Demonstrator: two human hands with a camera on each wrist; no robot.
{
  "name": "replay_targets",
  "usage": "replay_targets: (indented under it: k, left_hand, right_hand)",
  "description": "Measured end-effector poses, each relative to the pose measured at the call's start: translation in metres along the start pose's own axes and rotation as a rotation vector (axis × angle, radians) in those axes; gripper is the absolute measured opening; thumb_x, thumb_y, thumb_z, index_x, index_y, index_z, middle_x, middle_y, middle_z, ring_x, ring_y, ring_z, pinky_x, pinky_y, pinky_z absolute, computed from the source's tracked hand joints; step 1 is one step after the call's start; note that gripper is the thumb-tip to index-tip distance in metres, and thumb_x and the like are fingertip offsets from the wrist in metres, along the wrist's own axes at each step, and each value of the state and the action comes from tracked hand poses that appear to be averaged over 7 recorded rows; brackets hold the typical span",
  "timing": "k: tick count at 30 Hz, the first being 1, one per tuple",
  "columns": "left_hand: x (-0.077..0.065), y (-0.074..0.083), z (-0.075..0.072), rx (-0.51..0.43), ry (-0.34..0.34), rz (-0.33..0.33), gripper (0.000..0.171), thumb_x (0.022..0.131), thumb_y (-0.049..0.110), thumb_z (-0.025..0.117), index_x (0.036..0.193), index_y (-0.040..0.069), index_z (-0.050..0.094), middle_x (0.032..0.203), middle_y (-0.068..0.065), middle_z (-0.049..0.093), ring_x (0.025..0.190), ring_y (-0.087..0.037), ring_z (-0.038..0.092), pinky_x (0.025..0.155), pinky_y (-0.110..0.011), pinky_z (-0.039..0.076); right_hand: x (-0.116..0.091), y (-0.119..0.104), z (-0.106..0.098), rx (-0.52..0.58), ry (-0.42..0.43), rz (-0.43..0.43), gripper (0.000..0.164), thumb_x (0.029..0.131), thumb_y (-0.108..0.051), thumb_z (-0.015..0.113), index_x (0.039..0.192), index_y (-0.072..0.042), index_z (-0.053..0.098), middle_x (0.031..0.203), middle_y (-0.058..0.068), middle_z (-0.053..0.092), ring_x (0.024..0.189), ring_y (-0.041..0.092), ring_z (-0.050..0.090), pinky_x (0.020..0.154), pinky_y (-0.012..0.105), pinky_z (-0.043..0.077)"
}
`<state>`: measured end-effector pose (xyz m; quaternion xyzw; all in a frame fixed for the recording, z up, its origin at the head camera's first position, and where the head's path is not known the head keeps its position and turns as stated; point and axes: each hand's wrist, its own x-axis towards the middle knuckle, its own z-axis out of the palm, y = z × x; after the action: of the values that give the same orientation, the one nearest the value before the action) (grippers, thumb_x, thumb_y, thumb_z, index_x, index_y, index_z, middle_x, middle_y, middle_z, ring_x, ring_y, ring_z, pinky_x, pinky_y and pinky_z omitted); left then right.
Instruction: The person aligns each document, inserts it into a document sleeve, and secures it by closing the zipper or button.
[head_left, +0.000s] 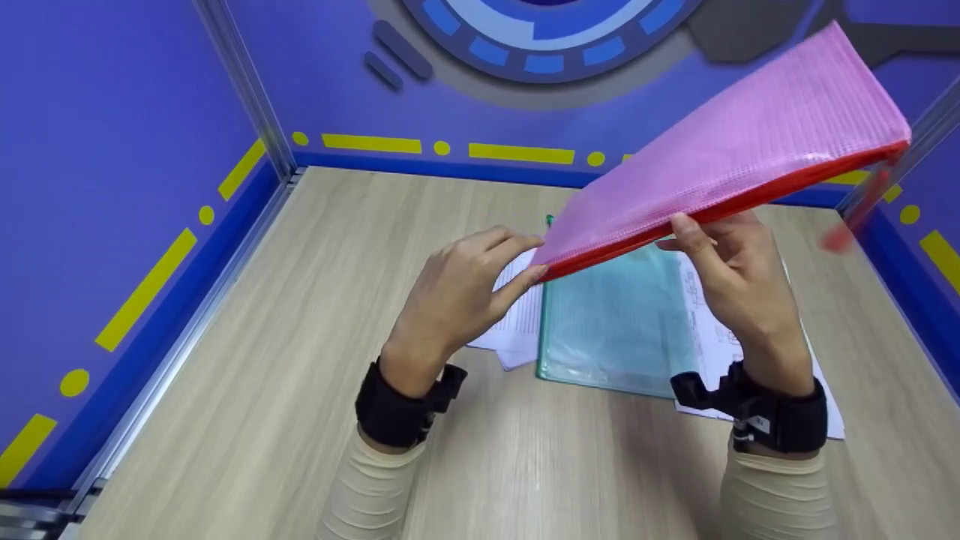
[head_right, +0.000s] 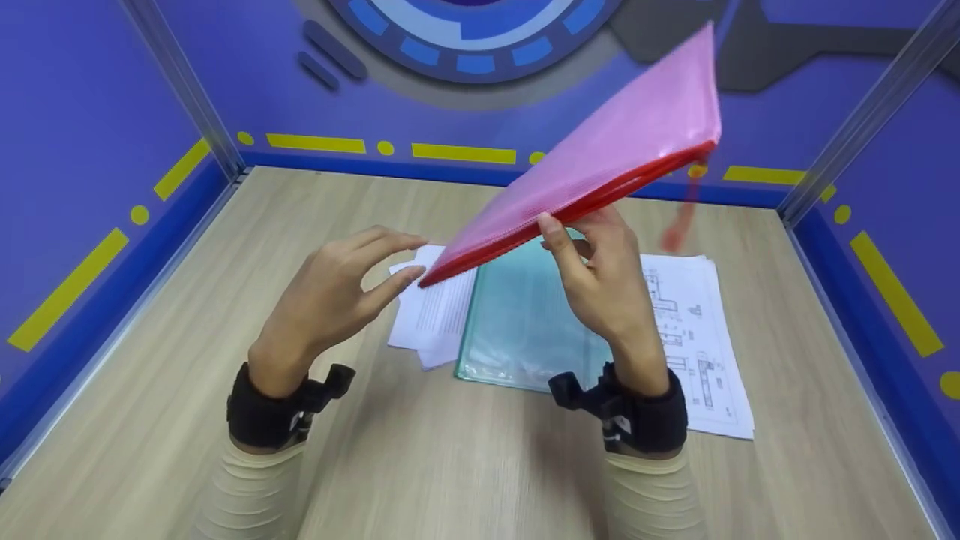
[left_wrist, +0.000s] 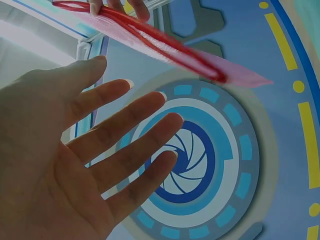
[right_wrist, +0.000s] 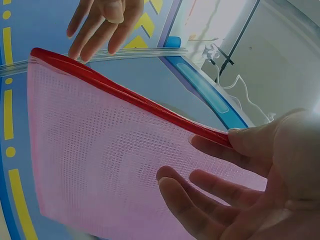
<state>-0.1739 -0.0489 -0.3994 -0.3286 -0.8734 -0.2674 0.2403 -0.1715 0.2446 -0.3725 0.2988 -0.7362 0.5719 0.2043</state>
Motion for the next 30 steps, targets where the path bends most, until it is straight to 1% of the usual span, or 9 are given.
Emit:
replay_targets:
  k: [4, 7, 10, 12, 14, 18, 24, 27, 30]
  left_hand:
    - [-0.001, 0.0, 0.002, 0.021, -0.006, 0.002, 0.034, 0.101, 0.039, 0.066, 0.124, 0.017, 0.073, 0.111, 0.004, 0.076, 0.098, -0.011, 0.073, 0.082, -0.03, 0.059]
    - [0.0, 0.001, 0.007, -0.004, 0.009, 0.028, 0.036, 0.099, 0.045, 0.066, 0.117, 0.015, 0.075, 0.106, 0.003, 0.076, 0.092, -0.011, 0.073, 0.078, -0.028, 0.059]
    - [0.002, 0.003, 0.013, -0.047, 0.038, 0.072, 0.043, 0.094, 0.056, 0.069, 0.108, 0.015, 0.074, 0.1, 0.004, 0.074, 0.082, -0.01, 0.069, 0.069, -0.025, 0.056]
    - [0.003, 0.004, 0.018, -0.033, 0.053, 0.097, 0.051, 0.089, 0.064, 0.069, 0.105, 0.016, 0.07, 0.098, 0.004, 0.07, 0.075, -0.009, 0.065, 0.064, -0.023, 0.052]
    - [0.004, 0.005, 0.023, 0.007, 0.052, 0.112, 0.052, 0.088, 0.065, 0.07, 0.105, 0.016, 0.065, 0.096, 0.004, 0.065, 0.072, -0.01, 0.06, 0.062, -0.023, 0.049]
    - [0.005, 0.005, 0.03, 0.096, 0.025, 0.11, 0.04, 0.094, 0.051, 0.07, 0.107, 0.015, 0.058, 0.088, 0.002, 0.058, 0.067, -0.01, 0.053, 0.059, -0.023, 0.047]
    - [0.004, 0.005, 0.031, 0.065, -0.01, 0.083, 0.015, 0.094, 0.022, 0.061, 0.104, 0.011, 0.056, 0.069, 0.003, 0.047, 0.055, -0.01, 0.043, 0.05, -0.023, 0.035]
    - [0.005, 0.003, 0.031, 0.045, -0.006, 0.068, 0.014, 0.095, 0.016, 0.06, 0.107, 0.009, 0.057, 0.066, 0.001, 0.052, 0.056, -0.011, 0.048, 0.051, -0.023, 0.04]
    - [0.006, 0.002, 0.029, 0.015, 0.039, 0.028, 0.016, 0.097, 0.014, 0.061, 0.113, 0.008, 0.06, 0.068, -0.003, 0.061, 0.058, -0.012, 0.056, 0.055, -0.024, 0.048]
  right_hand:
    - [-0.002, 0.001, 0.003, 0.004, -0.019, -0.015, 0.029, 0.099, 0.01, 0.055, 0.125, 0.01, 0.067, 0.129, 0.022, 0.061, 0.121, 0.028, 0.059, 0.097, 0.026, 0.055]
    - [-0.003, 0.001, 0.007, -0.09, -0.048, -0.047, 0.028, 0.098, 0.01, 0.058, 0.122, 0.006, 0.071, 0.13, 0.016, 0.061, 0.127, 0.027, 0.052, 0.099, 0.023, 0.053]
    - [-0.003, 0.001, 0.016, -0.181, -0.067, -0.091, 0.029, 0.097, 0.005, 0.062, 0.123, -0.002, 0.073, 0.127, 0.01, 0.066, 0.122, 0.02, 0.062, 0.096, 0.022, 0.055]
    - [-0.003, 0.002, 0.025, -0.192, -0.076, -0.119, 0.028, 0.097, 0.002, 0.064, 0.123, -0.004, 0.073, 0.123, 0.009, 0.071, 0.114, 0.018, 0.069, 0.095, 0.023, 0.055]
    - [-0.003, 0.004, 0.034, -0.188, -0.079, -0.133, 0.026, 0.098, -0.002, 0.065, 0.122, -0.006, 0.074, 0.117, 0.008, 0.074, 0.109, 0.016, 0.071, 0.093, 0.024, 0.055]
    - [-0.004, 0.008, 0.049, -0.176, -0.099, -0.122, 0.024, 0.099, -0.006, 0.066, 0.12, -0.009, 0.076, 0.112, 0.006, 0.077, 0.108, 0.014, 0.07, 0.092, 0.024, 0.054]
    - [-0.002, 0.02, 0.051, -0.222, -0.101, -0.14, 0.028, 0.101, -0.006, 0.062, 0.127, -0.009, 0.07, 0.111, 0.004, 0.075, 0.101, 0.01, 0.071, 0.089, 0.021, 0.057]
    - [-0.002, 0.024, 0.051, -0.263, -0.078, -0.153, 0.027, 0.103, -0.008, 0.06, 0.128, -0.009, 0.069, 0.112, 0.005, 0.074, 0.098, 0.009, 0.069, 0.088, 0.019, 0.056]
    - [-0.001, 0.026, 0.051, -0.311, -0.02, -0.144, 0.028, 0.101, -0.007, 0.062, 0.128, -0.009, 0.07, 0.116, 0.006, 0.074, 0.099, 0.007, 0.069, 0.086, 0.017, 0.056]
